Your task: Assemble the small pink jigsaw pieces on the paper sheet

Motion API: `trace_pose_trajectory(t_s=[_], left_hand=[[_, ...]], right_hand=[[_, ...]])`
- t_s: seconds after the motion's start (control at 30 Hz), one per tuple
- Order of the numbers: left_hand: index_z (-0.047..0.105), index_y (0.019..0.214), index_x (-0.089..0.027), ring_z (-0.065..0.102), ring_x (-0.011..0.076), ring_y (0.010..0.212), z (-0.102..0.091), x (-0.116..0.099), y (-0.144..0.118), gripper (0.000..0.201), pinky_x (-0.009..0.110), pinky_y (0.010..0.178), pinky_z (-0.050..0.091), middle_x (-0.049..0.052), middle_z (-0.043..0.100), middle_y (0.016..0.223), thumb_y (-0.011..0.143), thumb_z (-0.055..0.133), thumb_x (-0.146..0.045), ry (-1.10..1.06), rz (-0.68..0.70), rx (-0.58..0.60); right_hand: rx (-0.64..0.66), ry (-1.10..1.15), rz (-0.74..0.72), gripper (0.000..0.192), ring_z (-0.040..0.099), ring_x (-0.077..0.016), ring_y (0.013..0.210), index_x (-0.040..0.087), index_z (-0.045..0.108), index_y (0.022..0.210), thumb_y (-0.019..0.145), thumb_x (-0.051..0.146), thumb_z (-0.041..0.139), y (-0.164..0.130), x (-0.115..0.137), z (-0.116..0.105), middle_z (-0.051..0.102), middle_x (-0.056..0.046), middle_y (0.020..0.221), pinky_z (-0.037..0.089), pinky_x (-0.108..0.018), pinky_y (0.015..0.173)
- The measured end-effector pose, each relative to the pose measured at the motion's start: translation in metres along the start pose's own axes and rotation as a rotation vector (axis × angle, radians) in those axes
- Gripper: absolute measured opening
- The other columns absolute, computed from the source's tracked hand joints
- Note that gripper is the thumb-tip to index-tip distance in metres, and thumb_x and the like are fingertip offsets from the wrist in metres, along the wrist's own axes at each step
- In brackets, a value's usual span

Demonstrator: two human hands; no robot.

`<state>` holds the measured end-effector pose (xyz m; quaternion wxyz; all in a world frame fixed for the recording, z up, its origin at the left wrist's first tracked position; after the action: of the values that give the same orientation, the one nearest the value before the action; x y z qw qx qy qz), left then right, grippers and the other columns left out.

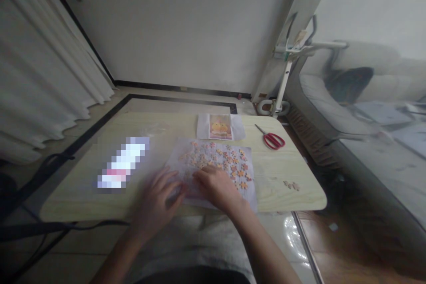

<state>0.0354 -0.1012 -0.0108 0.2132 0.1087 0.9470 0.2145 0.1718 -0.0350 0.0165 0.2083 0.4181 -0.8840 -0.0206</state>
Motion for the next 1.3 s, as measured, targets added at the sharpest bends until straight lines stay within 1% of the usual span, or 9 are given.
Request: trace_pose_trajectory(t_s=[0.1, 0.2, 0.33, 0.47, 0.63, 0.83, 1.03, 1.13, 1.3], left_hand=[[0.065, 0.099, -0.02, 0.045, 0.0327, 0.128, -0.001, -0.001, 0.0, 0.016, 0.059, 0.107, 0.037, 0.011, 0.061, 0.12, 0.087, 0.059, -0.029, -0.002, 0.0, 0.003], [0.066, 0.099, -0.021, 0.045, 0.0321, 0.127, -0.003, -0.003, 0.002, 0.015, 0.059, 0.108, 0.036, 0.01, 0.062, 0.119, 0.088, 0.059, -0.029, -0.005, -0.003, 0.003], [0.067, 0.097, -0.021, 0.044, 0.0319, 0.128, -0.003, -0.004, 0.003, 0.014, 0.058, 0.108, 0.036, 0.01, 0.061, 0.119, 0.088, 0.059, -0.029, -0.015, -0.009, 0.017], [0.067, 0.096, -0.021, 0.045, 0.032, 0.128, -0.002, -0.003, 0.003, 0.014, 0.058, 0.108, 0.036, 0.01, 0.061, 0.119, 0.087, 0.06, -0.03, -0.011, -0.012, 0.014], [0.067, 0.096, -0.022, 0.045, 0.0314, 0.127, -0.003, -0.003, 0.003, 0.014, 0.058, 0.108, 0.036, 0.01, 0.062, 0.119, 0.088, 0.059, -0.03, -0.006, -0.017, 0.005], [0.066, 0.096, -0.022, 0.044, 0.0308, 0.128, -0.004, -0.004, 0.003, 0.013, 0.058, 0.108, 0.036, 0.01, 0.062, 0.118, 0.089, 0.059, -0.03, 0.001, -0.018, 0.009], [0.066, 0.095, -0.022, 0.045, 0.0308, 0.128, -0.002, -0.003, 0.003, 0.013, 0.058, 0.109, 0.035, 0.009, 0.061, 0.119, 0.089, 0.058, -0.03, 0.007, -0.019, 0.014], [0.066, 0.096, -0.023, 0.044, 0.0309, 0.129, -0.002, -0.003, 0.002, 0.013, 0.058, 0.109, 0.035, 0.009, 0.061, 0.119, 0.089, 0.058, -0.03, 0.004, -0.027, 0.023], [0.065, 0.099, -0.022, 0.044, 0.031, 0.128, -0.003, -0.004, 0.003, 0.015, 0.059, 0.109, 0.034, 0.009, 0.061, 0.119, 0.088, 0.059, -0.03, 0.008, -0.009, 0.015]], right_hand=[[-0.018, 0.029, 0.011, 0.011, 0.06, -0.0167, 0.08, 0.019, 0.067, 0.093, 0.09, 0.012, 0.058, -0.002, -0.005, -0.002, 0.066, -0.004, 0.083, 0.045, -0.027, 0.071], [-0.08, 0.077, 0.058, 0.021, 0.063, -0.0188, 0.088, 0.019, 0.068, 0.105, 0.088, 0.011, 0.058, -0.01, -0.016, -0.008, 0.068, -0.006, 0.093, 0.048, -0.029, 0.077], [-0.095, 0.092, 0.125, 0.023, 0.061, -0.018, 0.084, 0.02, 0.072, 0.1, 0.086, 0.008, 0.057, -0.025, -0.026, -0.012, 0.066, -0.006, 0.093, 0.048, -0.03, 0.075], [-0.054, 0.083, 0.127, 0.023, 0.058, -0.016, 0.08, 0.023, 0.074, 0.093, 0.085, 0.008, 0.058, -0.031, -0.021, -0.01, 0.062, -0.005, 0.092, 0.046, -0.028, 0.073], [-0.017, 0.042, 0.104, 0.017, 0.055, -0.0147, 0.075, 0.022, 0.075, 0.085, 0.087, 0.013, 0.06, -0.028, -0.018, -0.007, 0.06, -0.004, 0.085, 0.043, -0.027, 0.069], [-0.118, 0.077, 0.164, 0.03, 0.06, -0.0181, 0.086, 0.022, 0.075, 0.1, 0.084, 0.005, 0.056, -0.03, -0.033, -0.017, 0.063, -0.007, 0.096, 0.047, -0.028, 0.074], [-0.028, 0.027, 0.174, 0.023, 0.059, -0.0179, 0.083, 0.024, 0.076, 0.09, 0.085, 0.009, 0.059, -0.025, -0.03, -0.009, 0.062, -0.006, 0.092, 0.046, -0.03, 0.076], [-0.072, -0.009, 0.216, 0.025, 0.059, -0.0196, 0.087, 0.022, 0.076, 0.095, 0.086, 0.009, 0.056, -0.021, -0.032, -0.01, 0.064, -0.007, 0.095, 0.046, -0.031, 0.077], [-0.046, -0.025, 0.159, 0.029, 0.058, -0.0195, 0.09, 0.025, 0.074, 0.101, 0.086, 0.008, 0.056, -0.009, -0.022, -0.004, 0.064, -0.006, 0.097, 0.045, -0.03, 0.08]])
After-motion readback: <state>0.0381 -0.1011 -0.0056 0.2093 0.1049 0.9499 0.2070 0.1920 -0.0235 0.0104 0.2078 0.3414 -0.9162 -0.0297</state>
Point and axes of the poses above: each hand's wrist, its own y-axis towards the middle knuckle, its own z-axis out of the palm, x = y × z, the point moved 7 cm from there along y, towards the middle knuckle
